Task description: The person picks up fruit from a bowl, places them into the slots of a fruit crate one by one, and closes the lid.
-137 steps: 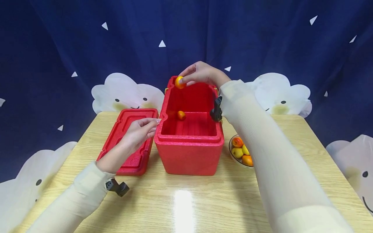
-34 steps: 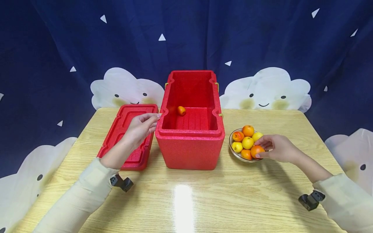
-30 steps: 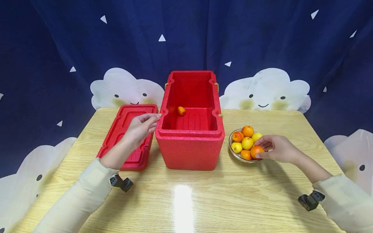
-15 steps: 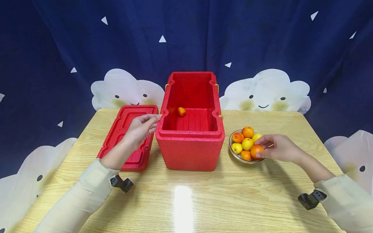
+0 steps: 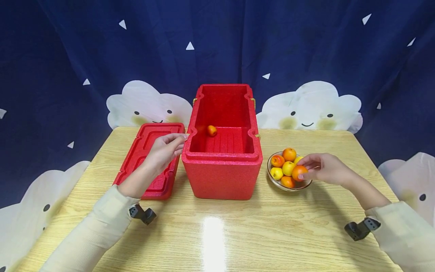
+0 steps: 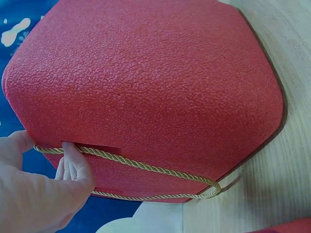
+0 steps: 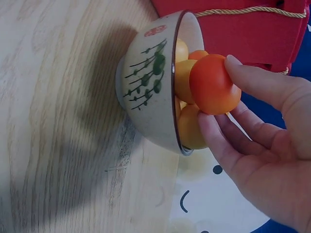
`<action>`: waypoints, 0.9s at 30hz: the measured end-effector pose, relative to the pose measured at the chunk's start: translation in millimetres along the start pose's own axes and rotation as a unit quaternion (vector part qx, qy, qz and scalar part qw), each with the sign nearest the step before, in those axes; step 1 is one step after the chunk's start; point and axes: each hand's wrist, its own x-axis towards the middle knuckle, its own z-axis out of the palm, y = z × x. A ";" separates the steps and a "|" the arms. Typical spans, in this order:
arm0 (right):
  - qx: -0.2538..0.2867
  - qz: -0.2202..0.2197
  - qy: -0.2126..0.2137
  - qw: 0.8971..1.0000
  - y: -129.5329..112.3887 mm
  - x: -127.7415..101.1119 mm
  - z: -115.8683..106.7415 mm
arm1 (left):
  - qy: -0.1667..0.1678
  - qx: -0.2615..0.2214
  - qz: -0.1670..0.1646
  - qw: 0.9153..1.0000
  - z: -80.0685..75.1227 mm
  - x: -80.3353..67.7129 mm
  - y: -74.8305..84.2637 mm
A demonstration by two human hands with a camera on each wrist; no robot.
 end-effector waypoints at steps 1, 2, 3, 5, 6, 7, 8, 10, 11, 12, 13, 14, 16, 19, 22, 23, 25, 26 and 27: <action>0.002 0.001 -0.001 1.000 0.1 0.2 -1.0 | 0.000 0.000 0.000 1.000 -0.1 0.0 -0.1; 0.004 0.002 -0.002 1.000 0.2 0.4 -1.9 | 0.000 0.001 0.000 1.000 0.0 0.1 -0.1; 0.006 0.004 -0.003 1.000 0.3 0.7 -2.8 | 0.000 0.001 0.000 1.000 0.0 0.1 -0.2; 0.009 0.006 -0.003 1.000 0.3 1.4 -4.1 | 0.001 0.002 -0.001 1.000 0.2 0.0 -0.3; 0.010 0.008 -0.003 1.000 0.2 1.9 -4.6 | 0.002 0.002 -0.001 1.000 0.4 -0.1 -0.4; 0.012 0.009 -0.003 1.000 -0.1 2.4 -4.9 | 0.002 0.003 -0.002 1.000 0.5 -0.3 -0.4; 0.013 0.011 -0.003 1.000 -0.5 3.0 -5.2 | 0.002 0.005 -0.002 1.000 0.5 -0.3 -0.4; 0.012 0.013 -0.001 1.000 -1.7 4.3 -5.7 | 0.002 0.003 -0.001 1.000 0.6 -0.6 -0.3; 0.014 0.014 -0.001 1.000 -2.5 5.0 -5.9 | 0.001 0.003 0.000 1.000 0.6 -0.9 0.0; 0.014 0.014 0.000 1.000 -3.3 5.7 -6.2 | 0.001 0.002 0.001 1.000 0.6 -1.0 0.1; 0.017 0.014 0.001 1.000 -4.3 6.4 -6.2 | 0.001 0.001 0.002 1.000 0.7 -1.1 0.1; 0.019 0.015 0.001 1.000 -5.2 7.0 -6.4 | 0.000 0.000 0.003 1.000 0.6 -1.1 0.0; 0.021 0.014 0.003 1.000 -7.2 8.7 -6.6 | 0.000 -0.005 0.004 1.000 0.8 -1.0 -0.1; 0.024 0.015 0.004 1.000 -10.5 11.8 -7.2 | -0.001 -0.008 0.007 1.000 0.8 -0.3 -0.5; 0.020 0.015 0.006 1.000 -13.7 15.9 -7.9 | 0.000 -0.010 0.007 1.000 0.7 -0.4 -0.7; 0.022 0.015 0.005 1.000 -14.9 17.2 -8.2 | 0.000 -0.010 0.007 1.000 0.6 -0.4 -0.7; 0.028 0.015 0.004 0.999 -17.4 19.6 -8.6 | 0.000 -0.010 0.006 1.000 0.6 -0.5 -0.5; 0.031 0.014 0.003 0.999 -18.6 20.5 -8.9 | 0.000 -0.010 0.005 1.000 0.6 -0.5 -0.5; 0.036 0.012 0.003 0.999 -19.9 21.3 -9.0 | 0.000 -0.011 0.006 1.000 0.6 -0.5 -0.3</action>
